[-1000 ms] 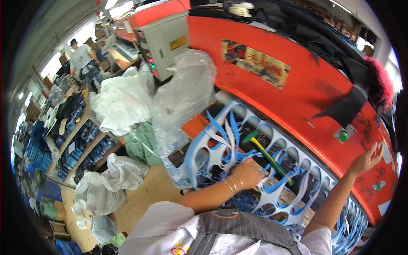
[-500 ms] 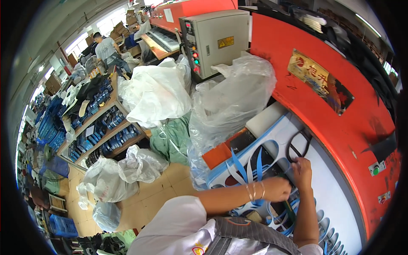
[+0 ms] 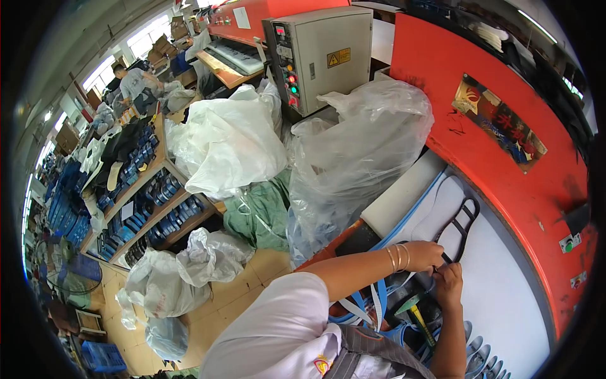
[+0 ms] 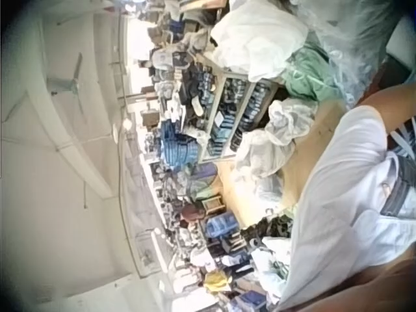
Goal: Cutting shoe insole shapes from a large sheet of material using a manual die cutting machine.
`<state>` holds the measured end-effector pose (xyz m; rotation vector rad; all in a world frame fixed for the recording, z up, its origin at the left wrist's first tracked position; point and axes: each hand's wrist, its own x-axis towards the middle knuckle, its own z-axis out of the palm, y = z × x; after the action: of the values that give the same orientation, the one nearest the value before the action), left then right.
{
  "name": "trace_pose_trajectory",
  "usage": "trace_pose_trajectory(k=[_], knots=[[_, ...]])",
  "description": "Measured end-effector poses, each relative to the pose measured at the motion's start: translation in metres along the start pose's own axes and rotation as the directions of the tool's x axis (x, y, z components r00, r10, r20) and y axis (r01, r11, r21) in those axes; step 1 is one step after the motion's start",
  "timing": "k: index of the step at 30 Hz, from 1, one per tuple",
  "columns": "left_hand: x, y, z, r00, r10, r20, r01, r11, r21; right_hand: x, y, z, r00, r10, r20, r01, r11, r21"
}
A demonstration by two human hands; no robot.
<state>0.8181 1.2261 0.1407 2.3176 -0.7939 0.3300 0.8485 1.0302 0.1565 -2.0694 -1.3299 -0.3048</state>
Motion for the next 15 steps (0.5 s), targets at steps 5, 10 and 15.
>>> trace_pose_trajectory(k=[5,10,15], knots=[[-0.009,0.005,0.009,0.998,-0.056,-0.002,0.055,0.984,-0.172,-0.011,-0.012,0.005,1.0,-0.023,0.004,0.023,1.0,0.015],[0.003,-0.004,0.02,0.988,0.05,-0.144,-0.073,0.984,-0.165,-0.007,-0.006,-0.001,0.999,0.051,-0.018,-0.051,0.999,-0.012],[0.019,-0.046,-0.014,0.925,0.096,-0.367,-0.191,0.953,-0.234,0.041,0.034,0.023,0.99,0.046,-0.13,-0.027,0.99,0.14]])
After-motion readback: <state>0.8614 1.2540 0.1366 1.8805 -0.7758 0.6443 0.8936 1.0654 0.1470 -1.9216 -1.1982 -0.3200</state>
